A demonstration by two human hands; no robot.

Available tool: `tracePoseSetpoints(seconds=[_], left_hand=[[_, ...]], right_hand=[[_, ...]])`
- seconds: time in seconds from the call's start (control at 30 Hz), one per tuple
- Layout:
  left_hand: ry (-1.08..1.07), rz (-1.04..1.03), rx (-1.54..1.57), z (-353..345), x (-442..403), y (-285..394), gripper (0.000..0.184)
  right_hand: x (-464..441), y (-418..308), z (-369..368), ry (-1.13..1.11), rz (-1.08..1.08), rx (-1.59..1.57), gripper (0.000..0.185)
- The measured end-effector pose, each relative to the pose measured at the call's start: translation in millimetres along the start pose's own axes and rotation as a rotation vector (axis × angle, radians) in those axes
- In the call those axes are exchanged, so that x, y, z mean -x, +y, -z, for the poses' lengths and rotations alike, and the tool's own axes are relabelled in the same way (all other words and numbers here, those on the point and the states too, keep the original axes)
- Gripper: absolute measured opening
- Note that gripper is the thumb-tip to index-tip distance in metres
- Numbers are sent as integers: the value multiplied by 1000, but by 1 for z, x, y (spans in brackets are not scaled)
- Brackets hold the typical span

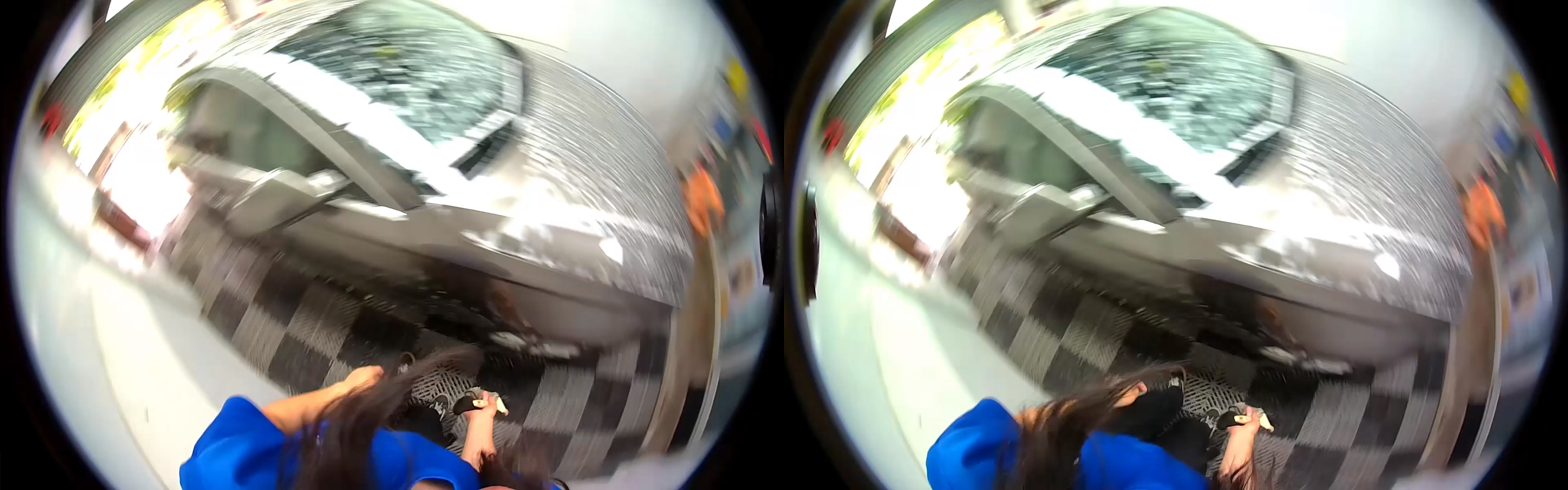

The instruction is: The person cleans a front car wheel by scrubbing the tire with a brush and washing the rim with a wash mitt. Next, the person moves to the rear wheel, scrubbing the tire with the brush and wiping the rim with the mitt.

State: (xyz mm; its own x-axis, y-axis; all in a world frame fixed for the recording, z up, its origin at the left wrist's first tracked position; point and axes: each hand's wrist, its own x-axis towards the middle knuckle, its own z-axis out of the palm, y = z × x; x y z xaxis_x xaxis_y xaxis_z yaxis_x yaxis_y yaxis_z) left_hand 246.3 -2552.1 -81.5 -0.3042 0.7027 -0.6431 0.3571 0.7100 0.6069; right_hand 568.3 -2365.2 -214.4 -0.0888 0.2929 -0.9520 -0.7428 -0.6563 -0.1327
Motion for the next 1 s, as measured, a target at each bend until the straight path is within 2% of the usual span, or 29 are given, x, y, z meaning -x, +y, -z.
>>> tracePoseSetpoints(seconds=[0.03,0.07,0.1,0.13,0.17,0.23,0.27,0.3,0.37,0.4,0.43,0.5,0.53,0.57,0.6,0.63,0.67,0.7,0.73,0.77,0.8,0.87,0.93,1.0], left_hand=[[112,180,330,15,29,-7,29],[223,44,371,10,61,-26,34],[275,47,341,-2,74,-68,36],[326,53,310,-15,85,-112,39],[374,182,209,-31,101,-144,39],[515,432,-4,-51,141,-189,41],[600,552,13,-62,162,-206,37],[680,676,24,-72,180,-226,33],[948,727,947,-79,197,-259,26],[1127,709,1097,-50,208,-267,24],[1298,702,1245,-9,239,-247,23],[1603,521,983,99,300,-244,32],[1810,374,1011,177,341,-210,29],[2011,126,1009,245,380,-187,24],[2114,-117,734,289,423,-192,22],[2197,-306,403,343,467,-154,17],[2245,-320,-66,374,512,-141,20],[2340,-756,-185,411,538,-101,36],[2290,-1336,-288,435,565,-61,47],[2145,-1513,-459,455,580,-45,47],[1986,-1593,-586,471,588,-37,47],[1687,-1641,-673,509,581,-41,47],[1538,-1640,-667,552,571,-61,46],[1481,-1613,-624,597,553,-94,46]], right_hand=[[16,13,-20,75,-141,40,31],[19,25,-34,58,-147,306,36],[20,41,-51,8,-130,468,36],[25,59,-73,-17,-229,545,36],[34,78,-94,-33,-324,603,36],[49,133,-134,-198,-315,872,37],[53,167,-151,-186,-325,867,39],[86,205,-173,-168,-319,1021,40],[98,270,-211,-47,-442,1018,39],[113,310,-226,-123,-394,1149,36],[117,342,-237,-122,-402,1176,36],[122,423,-266,-152,-288,1491,30],[117,468,-282,-133,-426,1443,28],[114,510,-293,-92,-558,1386,26],[147,554,-305,-108,-482,1466,26],[133,595,-314,-151,-553,1462,29],[136,639,-324,-191,-599,1455,30],[119,683,-332,-305,-618,1456,32],[137,716,-340,-352,-676,1406,42],[165,749,-349,-378,-685,1442,40],[171,780,-357,-450,-758,1433,39],[244,828,-379,-448,-705,1491,38],[259,873,-401,-414,-693,1522,37],[257,924,-429,-444,-801,1555,36]])
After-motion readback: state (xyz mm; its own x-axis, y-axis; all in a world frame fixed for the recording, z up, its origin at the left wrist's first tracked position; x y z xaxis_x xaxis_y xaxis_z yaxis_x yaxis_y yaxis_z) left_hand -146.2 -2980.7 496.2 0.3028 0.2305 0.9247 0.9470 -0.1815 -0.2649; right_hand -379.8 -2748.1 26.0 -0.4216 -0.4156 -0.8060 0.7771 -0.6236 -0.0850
